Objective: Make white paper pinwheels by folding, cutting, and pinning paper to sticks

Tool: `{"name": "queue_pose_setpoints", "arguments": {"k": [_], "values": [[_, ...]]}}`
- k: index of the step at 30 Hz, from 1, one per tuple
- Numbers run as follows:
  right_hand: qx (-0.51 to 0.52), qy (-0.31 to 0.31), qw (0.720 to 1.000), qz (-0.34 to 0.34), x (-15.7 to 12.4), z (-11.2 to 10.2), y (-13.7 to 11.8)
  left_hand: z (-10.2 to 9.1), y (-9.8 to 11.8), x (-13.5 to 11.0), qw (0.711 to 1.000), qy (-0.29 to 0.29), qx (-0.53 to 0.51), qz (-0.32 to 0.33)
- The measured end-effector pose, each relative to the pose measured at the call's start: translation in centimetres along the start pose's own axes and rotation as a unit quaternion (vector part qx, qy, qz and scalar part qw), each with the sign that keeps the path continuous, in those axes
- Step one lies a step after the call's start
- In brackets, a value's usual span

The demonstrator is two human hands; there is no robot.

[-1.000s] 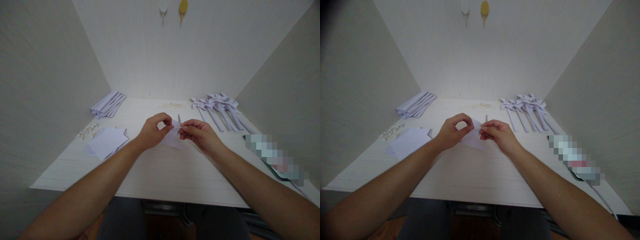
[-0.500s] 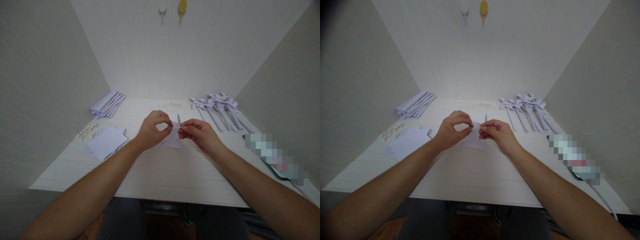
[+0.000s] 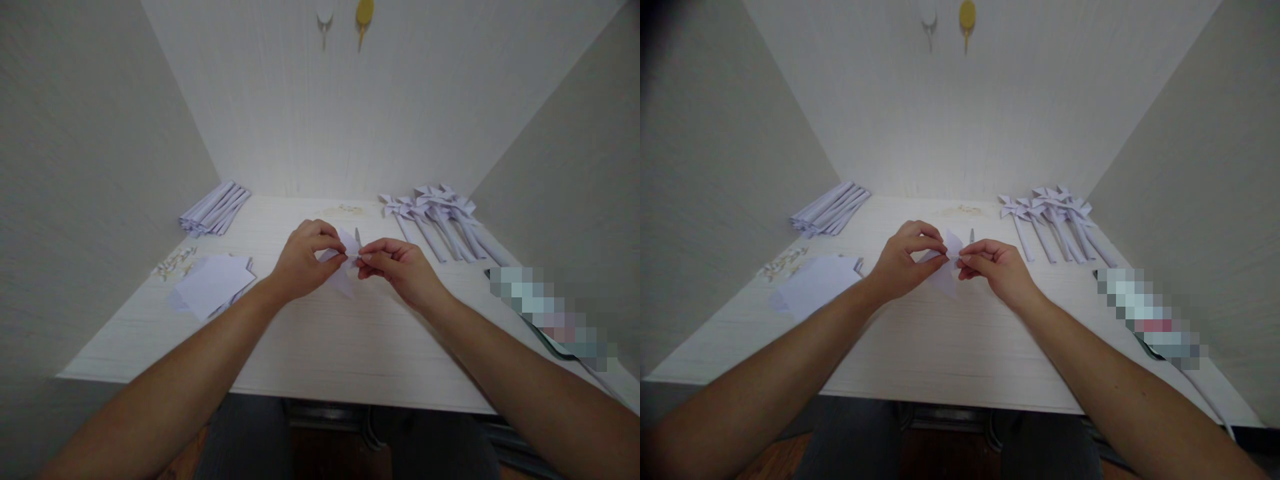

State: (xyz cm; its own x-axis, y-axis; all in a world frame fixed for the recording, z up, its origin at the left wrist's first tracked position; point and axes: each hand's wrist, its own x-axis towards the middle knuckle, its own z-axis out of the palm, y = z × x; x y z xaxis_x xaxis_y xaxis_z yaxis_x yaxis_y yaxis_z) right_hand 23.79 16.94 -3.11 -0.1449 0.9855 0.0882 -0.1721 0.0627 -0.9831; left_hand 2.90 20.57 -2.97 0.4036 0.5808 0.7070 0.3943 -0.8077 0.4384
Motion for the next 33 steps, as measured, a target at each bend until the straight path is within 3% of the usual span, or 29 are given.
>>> {"name": "queue_pose_setpoints", "arguments": {"k": [9, 16, 19, 24, 28, 33], "values": [[-0.108, 0.045, 0.989, -0.091, -0.8, 0.8, -0.1, 0.1, -0.1, 0.0, 1.000, -0.010, -0.002, 0.000], [-0.190, 0.067, 0.967, -0.157, -1.3, 0.9, 0.1, 0.1, 0.3, 0.1, 0.995, -0.029, -0.087, -0.047], [-0.253, 0.065, 0.946, -0.191, -1.6, 0.8, 0.1, 0.1, 0.4, 0.1, 0.989, -0.023, -0.127, -0.072], [-0.361, 0.074, 0.889, -0.271, -2.2, 0.8, -0.3, 0.1, 0.4, 0.3, 0.978, -0.022, -0.179, -0.104], [-0.395, 0.072, 0.853, -0.333, -2.3, 1.0, -0.4, 0.3, 0.3, 0.3, 0.973, -0.008, -0.196, -0.119], [-0.400, 0.072, 0.844, -0.349, -2.1, 1.0, -0.3, 0.6, 0.1, 0.3, 0.966, -0.006, -0.219, -0.139]]}}
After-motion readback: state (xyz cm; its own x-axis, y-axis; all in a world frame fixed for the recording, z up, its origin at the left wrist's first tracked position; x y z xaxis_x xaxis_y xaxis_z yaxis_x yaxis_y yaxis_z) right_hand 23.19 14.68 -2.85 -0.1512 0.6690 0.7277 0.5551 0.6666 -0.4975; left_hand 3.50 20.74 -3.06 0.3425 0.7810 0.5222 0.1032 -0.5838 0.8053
